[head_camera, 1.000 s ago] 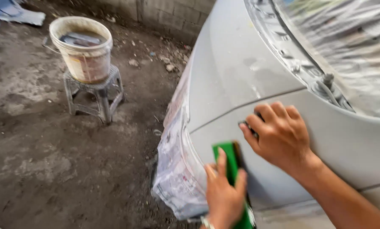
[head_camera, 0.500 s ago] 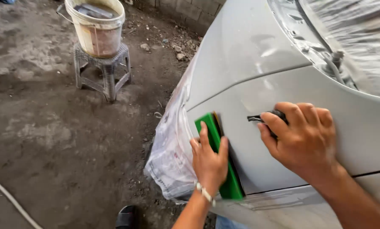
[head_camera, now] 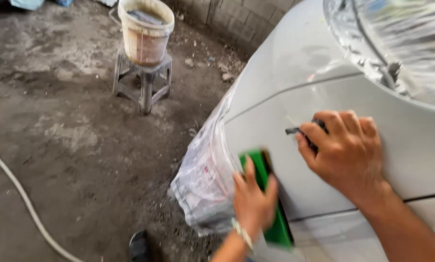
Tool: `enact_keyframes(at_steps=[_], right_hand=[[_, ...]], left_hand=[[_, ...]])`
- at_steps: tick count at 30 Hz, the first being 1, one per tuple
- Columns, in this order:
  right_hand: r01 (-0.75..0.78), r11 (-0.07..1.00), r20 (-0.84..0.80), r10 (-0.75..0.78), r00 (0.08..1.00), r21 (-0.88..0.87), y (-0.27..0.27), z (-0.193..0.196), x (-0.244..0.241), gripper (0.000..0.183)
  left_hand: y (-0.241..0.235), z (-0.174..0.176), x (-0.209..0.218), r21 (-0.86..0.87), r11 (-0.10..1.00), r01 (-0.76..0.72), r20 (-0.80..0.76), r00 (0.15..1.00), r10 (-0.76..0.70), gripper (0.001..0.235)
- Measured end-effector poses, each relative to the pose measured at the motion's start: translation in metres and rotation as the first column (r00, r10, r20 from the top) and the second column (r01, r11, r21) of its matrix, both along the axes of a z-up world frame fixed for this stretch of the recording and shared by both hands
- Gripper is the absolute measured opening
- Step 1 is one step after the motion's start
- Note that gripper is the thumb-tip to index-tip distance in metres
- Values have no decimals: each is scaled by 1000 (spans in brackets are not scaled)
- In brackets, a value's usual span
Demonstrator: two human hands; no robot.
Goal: The person sands the front bumper and fender of a white car using a green sanding block and a yellow cloth. They repeatedly wipe the surface with the cloth and sand along the panel gaps and edges, occasionally dipping the tools into a bucket of water.
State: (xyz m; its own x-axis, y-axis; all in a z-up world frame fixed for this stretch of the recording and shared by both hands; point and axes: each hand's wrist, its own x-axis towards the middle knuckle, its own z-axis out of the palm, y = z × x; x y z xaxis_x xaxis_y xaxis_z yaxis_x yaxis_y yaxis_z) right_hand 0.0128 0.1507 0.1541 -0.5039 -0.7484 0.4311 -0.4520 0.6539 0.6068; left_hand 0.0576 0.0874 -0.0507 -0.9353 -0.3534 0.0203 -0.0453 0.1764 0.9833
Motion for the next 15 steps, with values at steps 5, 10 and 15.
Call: enact_keyframes(at_steps=[5, 10, 15], right_hand=[[-1, 1000, -45, 2, 999, 24, -2, 8, 2, 12], [-25, 1000, 38, 25, 999, -2, -4, 0, 0, 13], [-32, 999, -62, 34, 998, 37, -3, 6, -8, 11]], left_hand=[[9, 5, 18, 125, 992, -34, 36, 999, 30, 82], [-2, -11, -5, 76, 997, -11, 48, 999, 7, 83], [22, 9, 45, 108, 983, 151, 101, 982, -162, 96]])
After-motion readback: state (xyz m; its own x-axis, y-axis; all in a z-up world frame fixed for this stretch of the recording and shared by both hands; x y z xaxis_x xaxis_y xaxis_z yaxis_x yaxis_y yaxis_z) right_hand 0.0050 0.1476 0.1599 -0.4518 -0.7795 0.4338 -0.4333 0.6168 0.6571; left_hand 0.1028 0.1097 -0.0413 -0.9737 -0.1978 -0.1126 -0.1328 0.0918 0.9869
